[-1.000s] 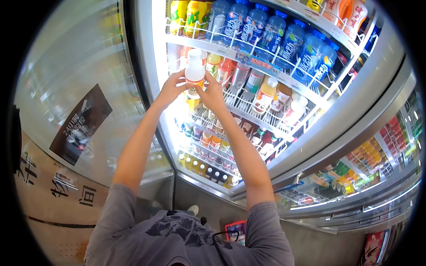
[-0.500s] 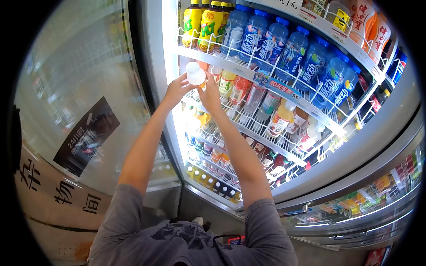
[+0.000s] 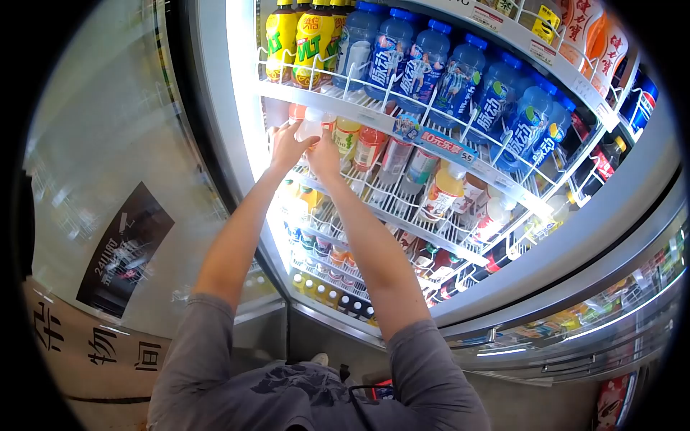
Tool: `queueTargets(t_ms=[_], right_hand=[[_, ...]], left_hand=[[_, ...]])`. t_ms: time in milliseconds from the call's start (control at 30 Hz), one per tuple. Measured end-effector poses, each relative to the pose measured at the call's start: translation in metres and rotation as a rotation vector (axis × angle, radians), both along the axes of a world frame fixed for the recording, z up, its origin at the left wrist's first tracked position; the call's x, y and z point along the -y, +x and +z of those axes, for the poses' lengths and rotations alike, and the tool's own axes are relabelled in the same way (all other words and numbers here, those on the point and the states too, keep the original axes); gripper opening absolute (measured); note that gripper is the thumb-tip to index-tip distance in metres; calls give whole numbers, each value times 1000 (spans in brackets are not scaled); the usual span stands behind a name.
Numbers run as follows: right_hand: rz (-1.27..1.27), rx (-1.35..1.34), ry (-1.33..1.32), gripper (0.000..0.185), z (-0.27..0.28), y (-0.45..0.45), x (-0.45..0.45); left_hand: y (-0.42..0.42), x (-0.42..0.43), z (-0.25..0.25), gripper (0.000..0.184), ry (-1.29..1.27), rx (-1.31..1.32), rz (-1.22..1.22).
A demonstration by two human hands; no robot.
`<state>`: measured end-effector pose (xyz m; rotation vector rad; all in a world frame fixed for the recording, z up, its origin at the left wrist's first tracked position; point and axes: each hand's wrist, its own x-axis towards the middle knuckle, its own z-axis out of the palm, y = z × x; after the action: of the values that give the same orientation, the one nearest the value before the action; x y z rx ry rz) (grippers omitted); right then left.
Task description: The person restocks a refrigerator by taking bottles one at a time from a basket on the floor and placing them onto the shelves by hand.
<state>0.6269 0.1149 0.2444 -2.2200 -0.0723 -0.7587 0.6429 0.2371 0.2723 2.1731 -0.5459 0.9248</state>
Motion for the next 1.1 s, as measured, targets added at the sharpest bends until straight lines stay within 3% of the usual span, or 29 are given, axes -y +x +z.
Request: queueTargets(t_ms=[100, 233, 267, 400, 567, 733, 767, 833, 933, 1033, 1067, 1100], right_hand=[[50, -80, 29, 58, 0, 3, 2], [49, 77, 31, 59, -11, 14, -2], [86, 116, 72, 58, -14, 18, 0], [110, 123, 111, 57, -17, 22, 4], [157, 64, 110, 64, -14, 13, 7], [151, -93, 93, 65, 22, -47, 3], [124, -86, 86, 65, 11, -47, 8], [304, 137, 302, 59, -21, -45, 23], [268, 54, 416, 55, -11, -98, 45], [251, 44, 487, 53, -9, -145, 71], [239, 33, 487, 51, -5, -167, 80], [201, 38, 490, 51, -11, -184, 90]], left_hand=[[12, -5, 2, 62, 49, -99, -107], [13, -4, -2, 61, 230, 54, 258], [9, -3, 4, 66, 285, -65, 275], [26, 3, 8, 64, 253, -303, 179], [33, 6, -1, 66, 259, -183, 207], [43, 5, -29, 77, 33, -262, 65], [39, 9, -37, 77, -43, -198, 97], [24, 21, -56, 77, -178, -80, 161], [-18, 36, -59, 69, -369, 16, 35], [-66, 57, -58, 60, -334, 192, 200], [-89, 64, -54, 60, -333, 181, 164], [-118, 72, -46, 55, -492, 3, -65]])
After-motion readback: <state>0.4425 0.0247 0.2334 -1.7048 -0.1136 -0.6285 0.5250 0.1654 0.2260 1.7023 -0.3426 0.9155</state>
